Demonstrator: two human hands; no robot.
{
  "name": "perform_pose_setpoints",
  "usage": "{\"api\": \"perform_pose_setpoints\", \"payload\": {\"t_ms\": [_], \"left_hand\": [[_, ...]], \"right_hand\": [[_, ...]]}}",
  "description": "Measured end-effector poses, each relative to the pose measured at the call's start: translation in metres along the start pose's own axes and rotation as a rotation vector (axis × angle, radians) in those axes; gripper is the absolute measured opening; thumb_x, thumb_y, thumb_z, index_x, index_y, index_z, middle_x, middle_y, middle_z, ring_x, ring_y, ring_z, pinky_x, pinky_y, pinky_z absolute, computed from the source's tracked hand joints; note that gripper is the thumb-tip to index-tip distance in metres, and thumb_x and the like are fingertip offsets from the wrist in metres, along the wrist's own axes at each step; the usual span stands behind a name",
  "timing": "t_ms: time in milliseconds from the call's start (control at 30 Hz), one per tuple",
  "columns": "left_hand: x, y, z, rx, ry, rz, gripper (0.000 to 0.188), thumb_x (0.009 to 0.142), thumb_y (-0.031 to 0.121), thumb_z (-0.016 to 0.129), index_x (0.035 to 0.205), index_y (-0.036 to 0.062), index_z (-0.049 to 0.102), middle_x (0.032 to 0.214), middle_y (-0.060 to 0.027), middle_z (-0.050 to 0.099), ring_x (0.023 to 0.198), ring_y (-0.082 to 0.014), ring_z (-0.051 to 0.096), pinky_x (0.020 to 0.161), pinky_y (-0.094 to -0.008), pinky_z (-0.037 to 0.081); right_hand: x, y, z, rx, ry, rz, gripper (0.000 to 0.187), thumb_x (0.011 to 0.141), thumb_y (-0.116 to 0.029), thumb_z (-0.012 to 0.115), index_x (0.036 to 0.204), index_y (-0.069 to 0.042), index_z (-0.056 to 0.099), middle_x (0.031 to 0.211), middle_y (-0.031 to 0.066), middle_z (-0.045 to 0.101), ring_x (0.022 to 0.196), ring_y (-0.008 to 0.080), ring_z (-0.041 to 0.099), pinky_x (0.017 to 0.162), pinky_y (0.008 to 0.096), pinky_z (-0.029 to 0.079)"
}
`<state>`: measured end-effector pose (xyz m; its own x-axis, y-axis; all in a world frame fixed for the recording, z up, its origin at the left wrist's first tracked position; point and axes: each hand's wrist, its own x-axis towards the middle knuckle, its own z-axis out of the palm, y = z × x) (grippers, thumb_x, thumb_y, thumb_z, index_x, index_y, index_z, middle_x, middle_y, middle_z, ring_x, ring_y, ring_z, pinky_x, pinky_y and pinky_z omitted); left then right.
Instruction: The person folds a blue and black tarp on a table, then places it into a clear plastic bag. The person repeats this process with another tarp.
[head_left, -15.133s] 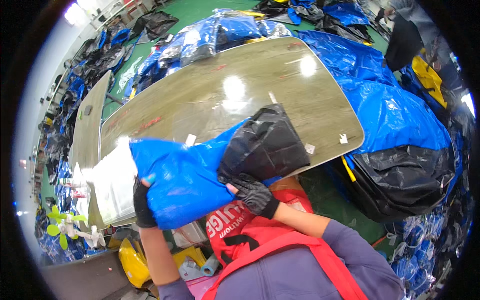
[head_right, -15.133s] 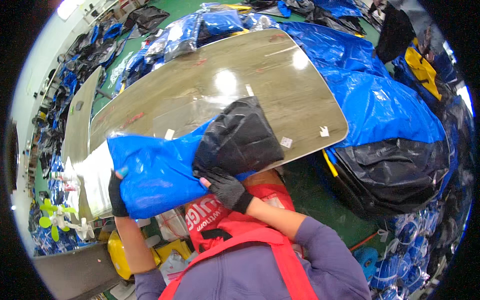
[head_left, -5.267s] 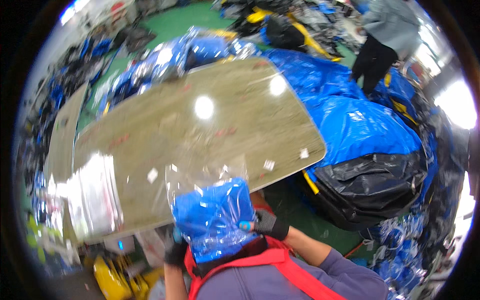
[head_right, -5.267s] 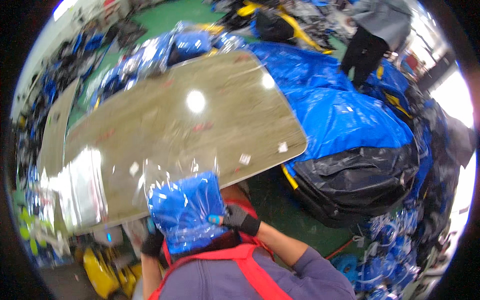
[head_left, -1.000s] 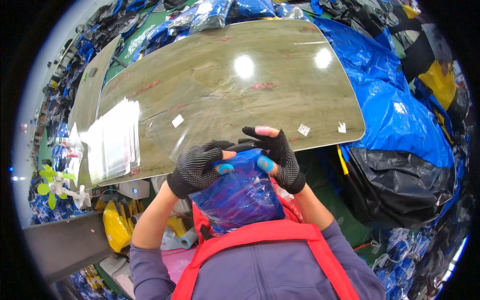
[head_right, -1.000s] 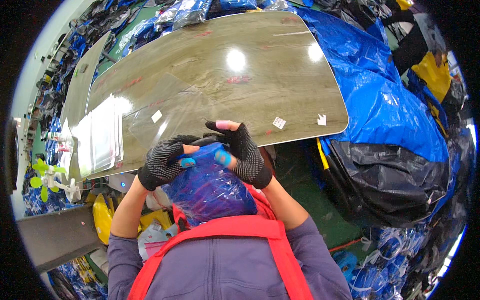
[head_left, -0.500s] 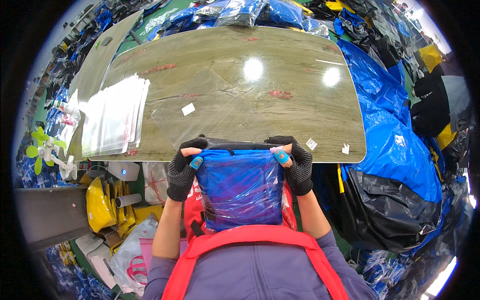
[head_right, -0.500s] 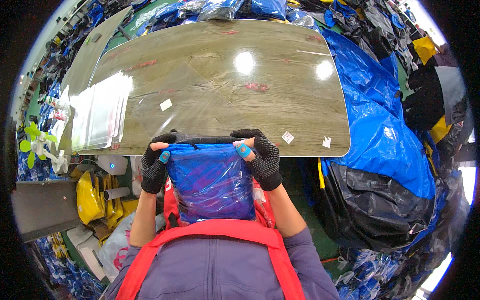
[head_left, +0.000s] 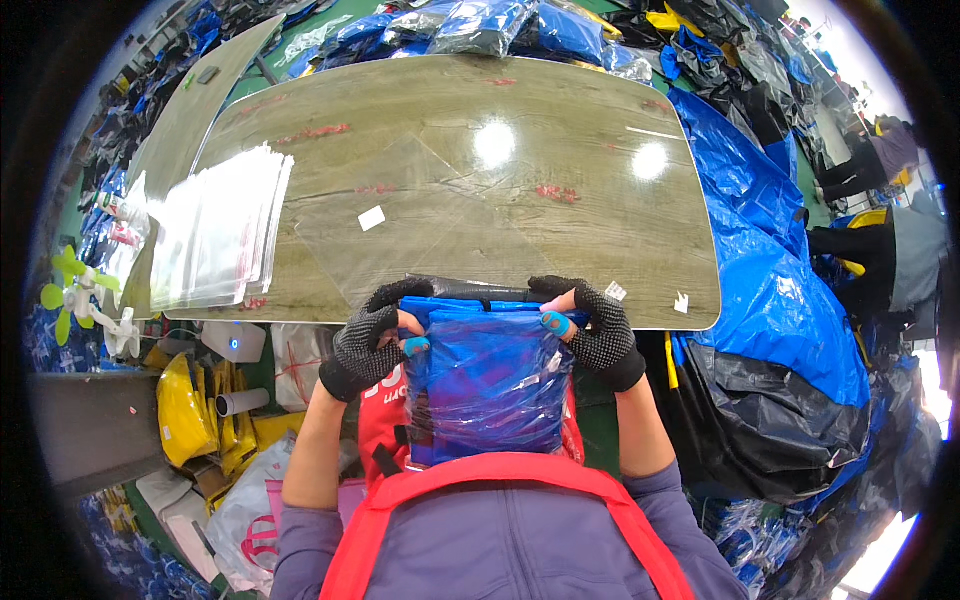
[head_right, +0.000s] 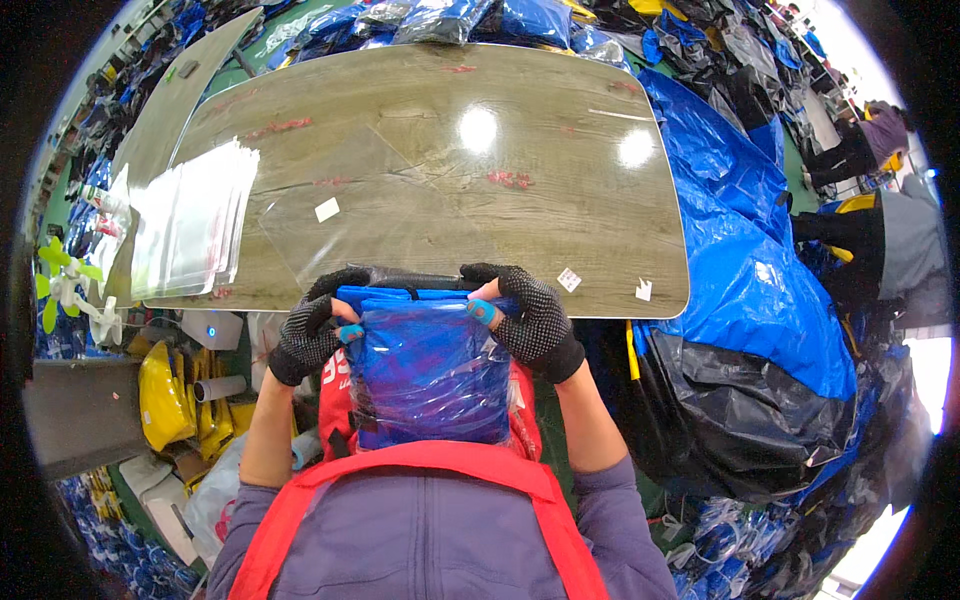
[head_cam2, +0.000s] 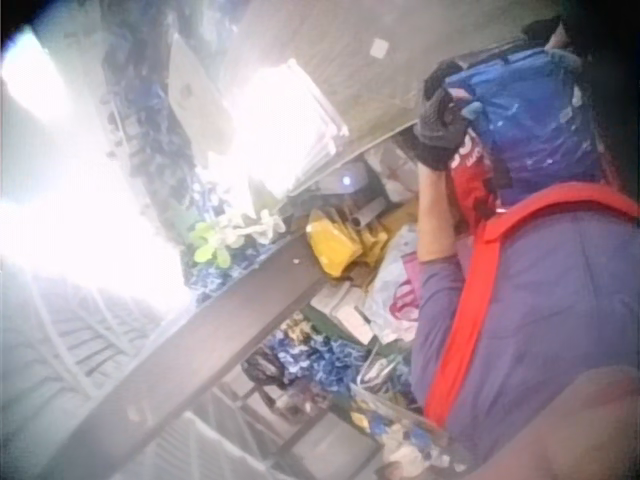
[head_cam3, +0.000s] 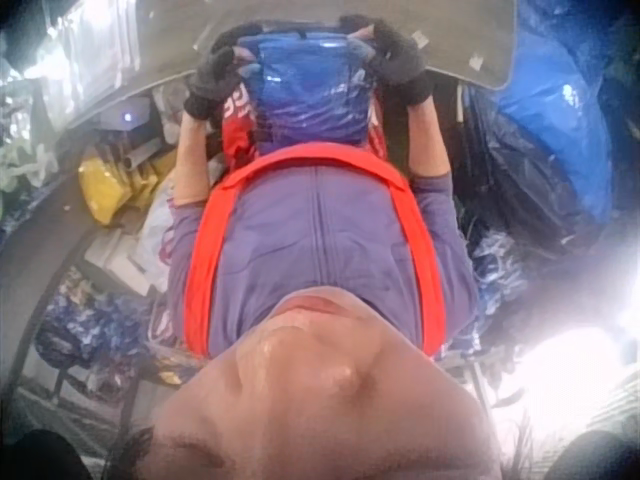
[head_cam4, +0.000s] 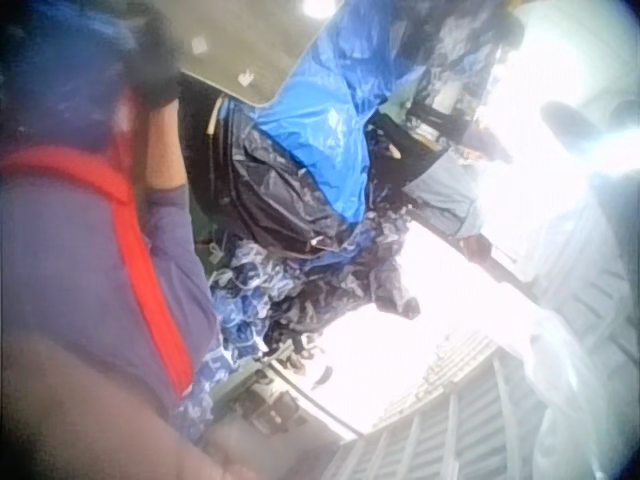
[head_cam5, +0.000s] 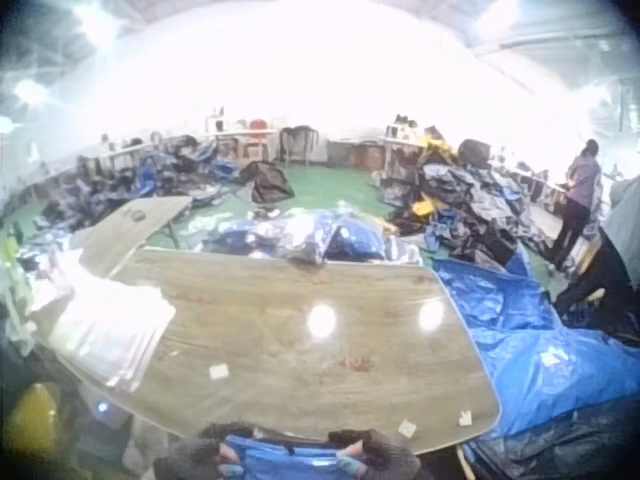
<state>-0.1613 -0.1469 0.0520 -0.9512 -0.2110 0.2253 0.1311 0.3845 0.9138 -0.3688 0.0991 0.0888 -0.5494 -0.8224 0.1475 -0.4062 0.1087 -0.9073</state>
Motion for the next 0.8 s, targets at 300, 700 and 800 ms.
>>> {"api": "perform_pose_setpoints", "payload": {"t_ms": [300,700,800], "left_hand": [[0.032,0.003,0.001,0.118,0.153,0.144,0.017,0.081,0.009,0.073,0.084,0.0026,0.059,0.122,-0.0229,0.058,0.119,-0.0327,0.054,0.085,-0.0373,0.046],[0.055,0.022,0.025,0.018,0.176,0.032,0.021,0.080,0.012,0.074,0.088,0.0046,0.056,0.098,-0.0077,0.059,0.089,-0.0154,0.054,0.083,-0.0298,0.045],[0.050,0.033,0.040,-0.316,0.310,-0.078,0.048,0.076,0.014,0.078,0.114,0.0034,0.050,0.120,-0.0127,0.054,0.112,-0.0201,0.052,0.098,-0.0325,0.041]], "right_hand": [[0.011,0.010,0.002,0.008,0.111,-0.069,0.014,0.088,-0.014,0.066,0.093,-0.002,0.060,0.086,0.0137,0.067,0.079,0.0230,0.066,0.076,0.0340,0.051],[0.025,-0.019,-0.010,-0.216,-0.116,0.127,0.056,0.082,-0.043,0.069,0.119,-0.004,0.053,0.105,0.0196,0.065,0.097,0.0292,0.066,0.085,0.0376,0.050],[0.036,-0.029,-0.009,-0.371,-0.254,-0.169,0.083,0.070,-0.066,0.068,0.125,-0.005,0.053,0.110,0.0213,0.065,0.101,0.0376,0.064,0.085,0.0426,0.050]]}}
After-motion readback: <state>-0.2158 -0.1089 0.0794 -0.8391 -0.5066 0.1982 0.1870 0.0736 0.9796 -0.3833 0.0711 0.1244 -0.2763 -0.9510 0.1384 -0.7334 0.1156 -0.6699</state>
